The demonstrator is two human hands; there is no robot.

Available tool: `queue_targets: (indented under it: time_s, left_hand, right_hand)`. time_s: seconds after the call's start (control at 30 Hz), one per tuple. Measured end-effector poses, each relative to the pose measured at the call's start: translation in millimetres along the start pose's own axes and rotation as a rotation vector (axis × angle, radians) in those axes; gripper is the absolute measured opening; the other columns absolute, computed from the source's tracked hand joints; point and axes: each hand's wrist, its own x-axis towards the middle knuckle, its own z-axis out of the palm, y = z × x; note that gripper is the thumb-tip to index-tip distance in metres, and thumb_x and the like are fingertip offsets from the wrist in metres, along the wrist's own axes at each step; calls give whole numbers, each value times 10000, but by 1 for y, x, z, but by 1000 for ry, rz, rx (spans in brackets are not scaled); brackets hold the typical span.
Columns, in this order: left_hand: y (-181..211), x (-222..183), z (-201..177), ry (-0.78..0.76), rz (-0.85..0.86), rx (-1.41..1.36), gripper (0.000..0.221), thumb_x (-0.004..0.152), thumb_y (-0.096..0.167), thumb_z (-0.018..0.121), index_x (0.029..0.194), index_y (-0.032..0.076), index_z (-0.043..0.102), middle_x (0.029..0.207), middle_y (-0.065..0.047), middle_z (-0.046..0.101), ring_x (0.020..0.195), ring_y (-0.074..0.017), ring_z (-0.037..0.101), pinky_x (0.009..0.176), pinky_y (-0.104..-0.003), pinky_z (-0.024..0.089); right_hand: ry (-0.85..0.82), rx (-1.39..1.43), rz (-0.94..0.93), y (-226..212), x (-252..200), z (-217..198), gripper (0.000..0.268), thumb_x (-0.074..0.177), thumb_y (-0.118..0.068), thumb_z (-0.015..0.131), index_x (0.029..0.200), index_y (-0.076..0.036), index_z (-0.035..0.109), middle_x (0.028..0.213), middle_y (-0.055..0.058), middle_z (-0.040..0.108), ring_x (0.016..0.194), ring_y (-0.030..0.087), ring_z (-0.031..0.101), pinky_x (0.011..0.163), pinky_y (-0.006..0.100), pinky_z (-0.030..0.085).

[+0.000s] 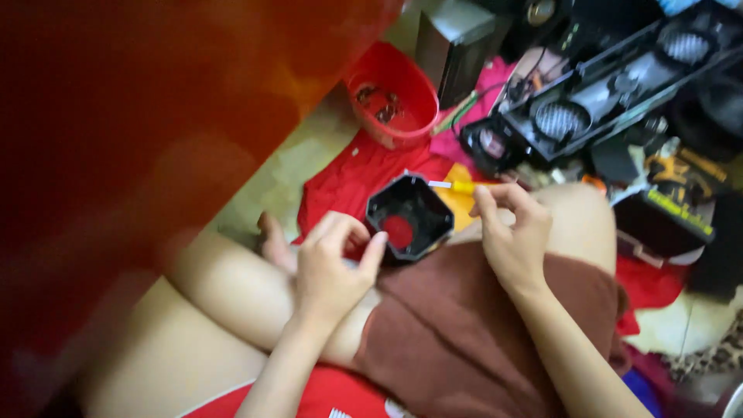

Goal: Disassembling a small plastic box with a screwdriver and applying a substance to the interior components using a small brush.

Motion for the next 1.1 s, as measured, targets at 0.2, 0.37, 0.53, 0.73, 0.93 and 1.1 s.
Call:
queue_targets:
  time_s: [0.2, 0.37, 0.53, 0.73, 0.93, 1.1]
  left_hand:
    - [17, -27, -13, -570, 148, 121, 333, 694, 368, 660, 711, 58, 539, 721, -123, 539, 739, -344, 576, 616, -427, 468]
    - [19, -25, -16, -702, -3, 120, 378, 715, 382, 632, 855, 31, 614, 836, -139, 592, 847, -360, 576, 721, -442, 465]
    - [15, -24, -11, -756, -37, 217, 455, 757, 487, 559, 905, 68, 659, 884, -103, 630, 887, -309, 599, 777, -407, 467]
    - [11, -24, -8, -748, -93, 257, 441, 770, 506, 538, 869, 101, 681, 829, -110, 642, 858, -332, 609, 762, -437, 471]
    - [13, -23, -9, -764, -222, 340, 542, 813, 544, 413, 782, 79, 689, 770, -161, 653, 845, -373, 613, 760, -456, 470]
    - [11, -21, -5, -789, -203, 363, 395, 775, 480, 516, 769, 131, 701, 737, -139, 654, 825, -359, 623, 736, -436, 483]
  right_hand:
    - [-134, -253, 73, 17, -20, 2, 288, 926, -403, 554, 736, -229, 685, 708, 41, 643, 778, 221, 631, 737, 314, 472]
    - [-189, -387, 65, 43, -17, 11, 264, 853, -426, 629, 652, -260, 665, 585, -15, 597, 649, 172, 600, 692, 257, 451]
    - [-246, -350, 147, 38, -14, 10, 290, 833, -403, 615, 588, -253, 651, 524, -18, 572, 572, 139, 561, 639, 235, 429]
    - [-319, -363, 162, 31, -12, 8, 303, 805, -412, 613, 586, -208, 660, 535, 66, 572, 587, 216, 552, 600, 285, 421]
    - [-321, -333, 192, 29, -13, 8, 288, 793, -365, 624, 570, -187, 659, 502, 52, 558, 539, 176, 521, 563, 255, 396]
    - [-360, -357, 173, 27, -13, 5, 321, 813, -333, 599, 541, -175, 663, 520, 55, 581, 566, 210, 542, 601, 277, 423]
